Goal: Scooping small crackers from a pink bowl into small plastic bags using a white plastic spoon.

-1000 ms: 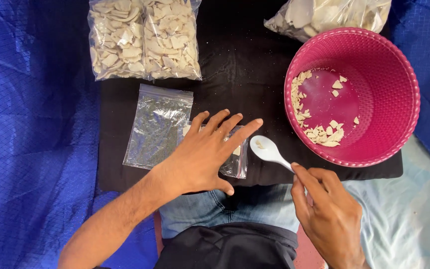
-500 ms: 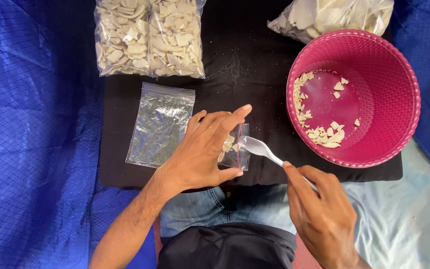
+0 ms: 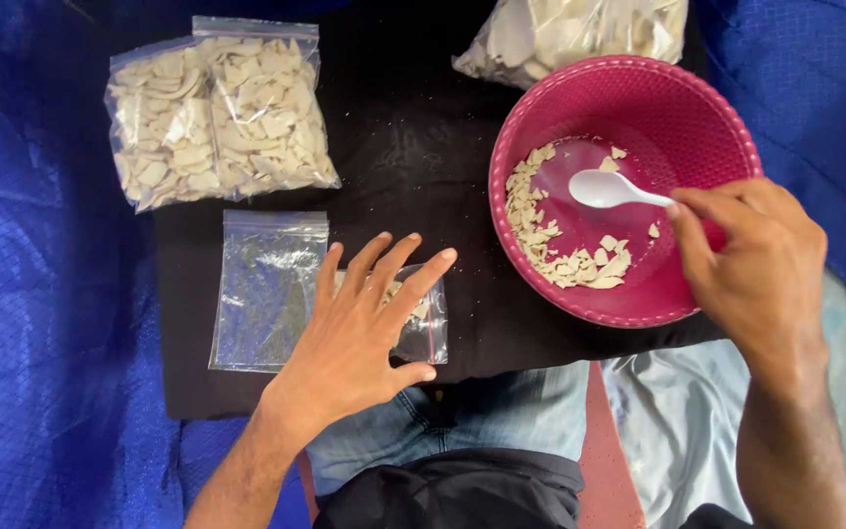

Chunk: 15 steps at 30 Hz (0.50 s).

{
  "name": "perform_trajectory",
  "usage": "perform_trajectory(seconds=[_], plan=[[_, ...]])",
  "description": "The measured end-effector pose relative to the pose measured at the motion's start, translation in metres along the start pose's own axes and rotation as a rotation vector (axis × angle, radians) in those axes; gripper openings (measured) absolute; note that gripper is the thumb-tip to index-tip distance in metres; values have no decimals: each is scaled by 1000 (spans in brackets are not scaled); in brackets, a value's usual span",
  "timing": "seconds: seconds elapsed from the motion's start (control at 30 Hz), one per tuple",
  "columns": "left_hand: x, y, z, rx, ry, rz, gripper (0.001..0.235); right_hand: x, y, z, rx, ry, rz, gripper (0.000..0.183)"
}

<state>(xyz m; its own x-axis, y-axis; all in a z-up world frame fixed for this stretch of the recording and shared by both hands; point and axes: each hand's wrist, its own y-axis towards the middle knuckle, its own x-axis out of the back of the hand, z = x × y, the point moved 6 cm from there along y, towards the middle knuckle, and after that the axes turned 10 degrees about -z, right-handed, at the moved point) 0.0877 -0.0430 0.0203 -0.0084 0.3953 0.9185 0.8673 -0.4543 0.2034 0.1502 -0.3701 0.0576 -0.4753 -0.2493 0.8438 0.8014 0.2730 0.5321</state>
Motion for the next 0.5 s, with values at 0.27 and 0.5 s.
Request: perform_trajectory(seconds=[0.27, 0.5], plan=[[-5, 2, 4, 74, -74, -17, 117, -51, 50, -13, 52, 14, 32, 12], [5, -5, 7, 119, -237, -172, 98, -56, 58, -12, -121, 239, 247, 17]])
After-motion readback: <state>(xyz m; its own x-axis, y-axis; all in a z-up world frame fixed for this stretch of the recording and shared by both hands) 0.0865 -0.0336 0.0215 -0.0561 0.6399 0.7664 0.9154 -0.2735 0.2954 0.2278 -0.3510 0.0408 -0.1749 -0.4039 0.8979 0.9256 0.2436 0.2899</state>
